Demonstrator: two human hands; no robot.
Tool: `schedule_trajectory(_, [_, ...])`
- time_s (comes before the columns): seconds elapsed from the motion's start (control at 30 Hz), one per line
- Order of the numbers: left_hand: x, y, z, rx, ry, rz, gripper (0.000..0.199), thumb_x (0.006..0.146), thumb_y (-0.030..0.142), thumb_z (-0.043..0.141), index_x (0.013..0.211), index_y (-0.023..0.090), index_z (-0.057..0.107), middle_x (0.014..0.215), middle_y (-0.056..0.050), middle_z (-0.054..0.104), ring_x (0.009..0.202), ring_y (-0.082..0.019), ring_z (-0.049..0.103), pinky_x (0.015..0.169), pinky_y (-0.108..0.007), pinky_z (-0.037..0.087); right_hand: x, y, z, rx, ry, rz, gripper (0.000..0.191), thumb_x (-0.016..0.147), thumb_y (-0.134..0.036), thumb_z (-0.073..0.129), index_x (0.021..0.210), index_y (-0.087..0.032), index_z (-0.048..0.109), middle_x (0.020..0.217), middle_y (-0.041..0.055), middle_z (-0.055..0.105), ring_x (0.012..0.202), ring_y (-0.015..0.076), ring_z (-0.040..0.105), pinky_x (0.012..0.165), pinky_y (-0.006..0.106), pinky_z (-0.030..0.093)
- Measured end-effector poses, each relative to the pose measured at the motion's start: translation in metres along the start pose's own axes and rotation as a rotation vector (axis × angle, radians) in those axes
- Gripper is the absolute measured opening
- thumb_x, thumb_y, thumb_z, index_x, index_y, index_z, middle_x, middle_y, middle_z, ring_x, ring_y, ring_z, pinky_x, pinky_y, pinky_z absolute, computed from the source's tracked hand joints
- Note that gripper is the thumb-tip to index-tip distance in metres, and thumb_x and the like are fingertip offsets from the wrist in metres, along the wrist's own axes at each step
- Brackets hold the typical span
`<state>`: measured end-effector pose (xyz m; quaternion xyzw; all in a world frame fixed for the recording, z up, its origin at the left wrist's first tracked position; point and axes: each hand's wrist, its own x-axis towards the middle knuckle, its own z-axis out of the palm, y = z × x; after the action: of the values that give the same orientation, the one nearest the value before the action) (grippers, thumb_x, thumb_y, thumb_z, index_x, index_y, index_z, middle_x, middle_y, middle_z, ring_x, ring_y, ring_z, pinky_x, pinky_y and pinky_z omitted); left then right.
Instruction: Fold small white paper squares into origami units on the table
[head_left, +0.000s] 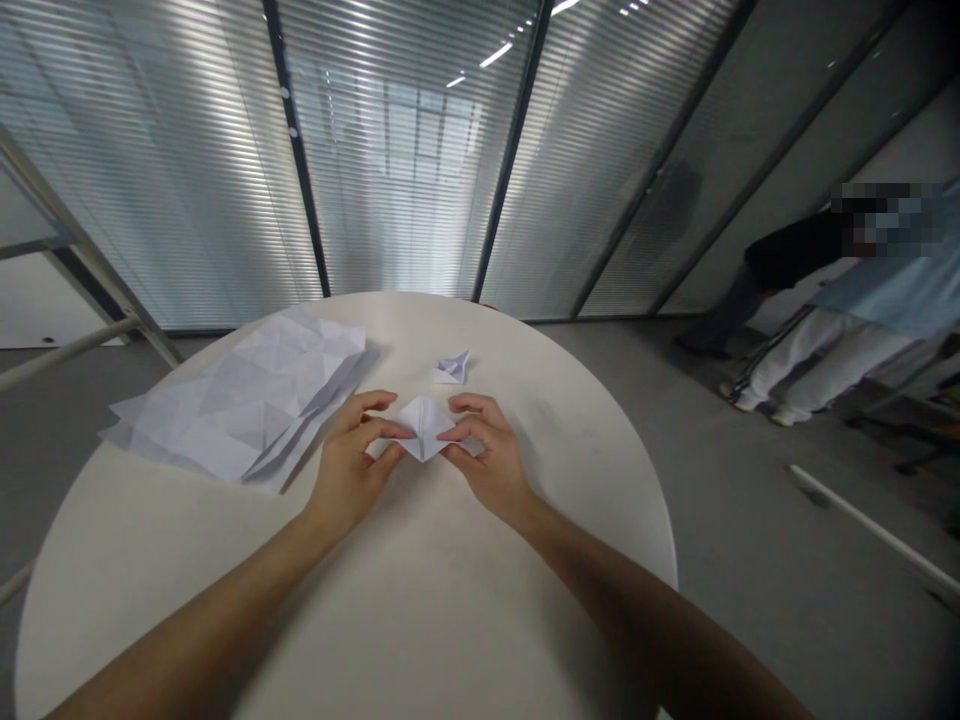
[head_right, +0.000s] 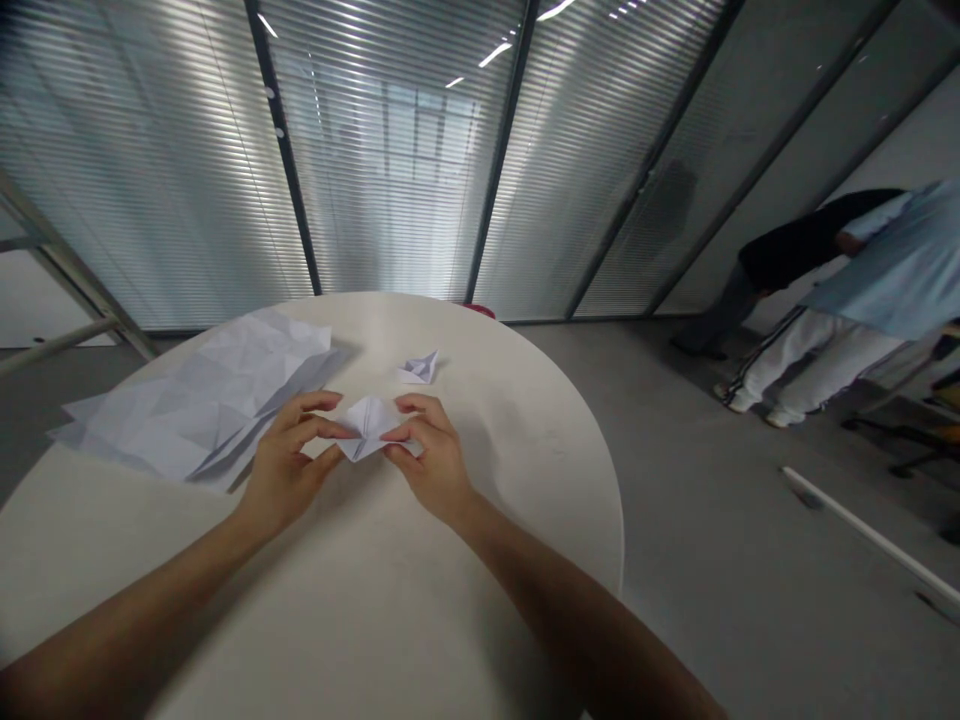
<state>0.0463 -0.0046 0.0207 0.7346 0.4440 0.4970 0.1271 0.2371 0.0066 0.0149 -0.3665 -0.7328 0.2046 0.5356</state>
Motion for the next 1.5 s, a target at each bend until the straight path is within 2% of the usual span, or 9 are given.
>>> schedule_trajectory(0.17, [-0.001, 0.003, -0.001, -0.01, -0.036, 0.003, 0.009, 0.084, 0.026, 0.059, 0.083, 0.018, 0.064, 0.096, -0.005, 0.069, 0.097, -0.019, 0.062, 0.087, -0.031, 0.046, 0.001, -0.003, -0.002, 0.049, -0.013, 0.123, 0.002, 0.08, -0.022, 0.065, 0.078, -0.021, 0.064, 0.094, 0.0036, 0.068, 0.089, 0.0168, 0.062, 0.082, 0.031, 0.047])
schedule_trajectory(0.3, [-0.002, 0.004, 0.0, 0.026, -0.066, -0.104, 0.015, 0.085, 0.03, 0.057, 0.083, 0.017, 0.064, 0.077, -0.002, 0.069, 0.072, -0.015, 0.063, 0.065, -0.024, 0.047, -0.001, 0.002, 0.003, 0.109, -0.031, 0.31, 0.014, 0.08, -0.031, 0.063, 0.074, -0.019, 0.06, 0.064, -0.0022, 0.06, 0.06, 0.012, 0.056, 0.059, 0.024, 0.045])
schedule_trajectory(0.43, [-0.002, 0.003, 0.005, -0.173, -0.095, -0.284, 0.017, 0.085, 0.033, 0.057, 0.082, 0.017, 0.059, 0.065, 0.001, 0.063, 0.055, -0.012, 0.058, 0.051, -0.021, 0.045, -0.002, 0.005, 0.009, 0.368, -0.041, 0.425, 0.017, 0.08, -0.034, 0.062, 0.085, -0.021, 0.054, 0.063, -0.0051, 0.056, 0.049, 0.0101, 0.052, 0.043, 0.021, 0.042])
schedule_trajectory(0.57, [-0.001, 0.001, 0.01, -0.477, -0.05, -0.411, 0.018, 0.082, 0.032, 0.061, 0.089, 0.019, 0.052, 0.062, 0.004, 0.06, 0.05, -0.011, 0.056, 0.044, -0.021, 0.046, -0.002, 0.003, 0.006, 0.488, -0.07, 0.357, 0.025, 0.085, -0.035, 0.056, 0.106, -0.024, 0.049, 0.065, -0.0057, 0.057, 0.051, 0.0103, 0.054, 0.045, 0.02, 0.044])
schedule_trajectory(0.77, [0.002, -0.004, 0.007, -0.5, -0.059, -0.463, 0.022, 0.082, 0.035, 0.06, 0.089, 0.014, 0.062, 0.067, 0.0, 0.063, 0.051, -0.012, 0.057, 0.046, -0.022, 0.048, -0.005, 0.006, -0.002, 0.492, -0.277, 0.297, 0.031, 0.073, -0.025, 0.069, 0.102, -0.023, 0.06, 0.082, 0.0001, 0.061, 0.071, 0.0126, 0.057, 0.063, 0.025, 0.045])
schedule_trajectory(1.03, [-0.002, -0.004, 0.007, -0.566, -0.157, -0.41, 0.03, 0.076, 0.038, 0.068, 0.096, 0.015, 0.067, 0.082, -0.003, 0.068, 0.072, -0.014, 0.059, 0.064, -0.023, 0.048, 0.001, 0.005, 0.003, 0.425, -0.112, 0.422, 0.022, 0.077, -0.038, 0.064, 0.071, -0.019, 0.057, 0.061, -0.0029, 0.054, 0.056, 0.0102, 0.048, 0.053, 0.023, 0.038])
schedule_trajectory(1.3, [-0.003, -0.001, 0.01, -0.629, -0.081, -0.422, 0.024, 0.081, 0.029, 0.063, 0.102, 0.02, 0.058, 0.06, 0.005, 0.059, 0.054, -0.009, 0.048, 0.051, -0.019, 0.035, -0.001, 0.008, 0.008, 0.513, -0.086, 0.421, 0.018, 0.084, -0.034, 0.056, 0.091, -0.025, 0.043, 0.056, -0.0089, 0.049, 0.047, 0.0099, 0.048, 0.046, 0.02, 0.041])
schedule_trajectory(1.4, [-0.003, -0.004, 0.008, -0.578, -0.057, -0.417, 0.017, 0.08, 0.027, 0.062, 0.094, 0.018, 0.064, 0.064, 0.002, 0.061, 0.057, -0.01, 0.049, 0.053, -0.02, 0.035, -0.002, 0.006, 0.003, 0.442, -0.15, 0.352, 0.009, 0.084, -0.027, 0.055, 0.089, -0.022, 0.051, 0.068, -0.004, 0.055, 0.057, 0.01, 0.052, 0.051, 0.021, 0.044])
schedule_trajectory(1.5, [-0.001, -0.008, 0.007, -0.569, -0.016, -0.506, 0.014, 0.077, 0.025, 0.062, 0.084, 0.016, 0.071, 0.071, -0.001, 0.064, 0.063, -0.011, 0.052, 0.057, -0.022, 0.038, -0.003, 0.003, -0.004, 0.265, -0.285, 0.225, 0.033, 0.075, -0.015, 0.06, 0.106, -0.024, 0.055, 0.09, 0.0011, 0.061, 0.071, 0.0125, 0.056, 0.058, 0.023, 0.046])
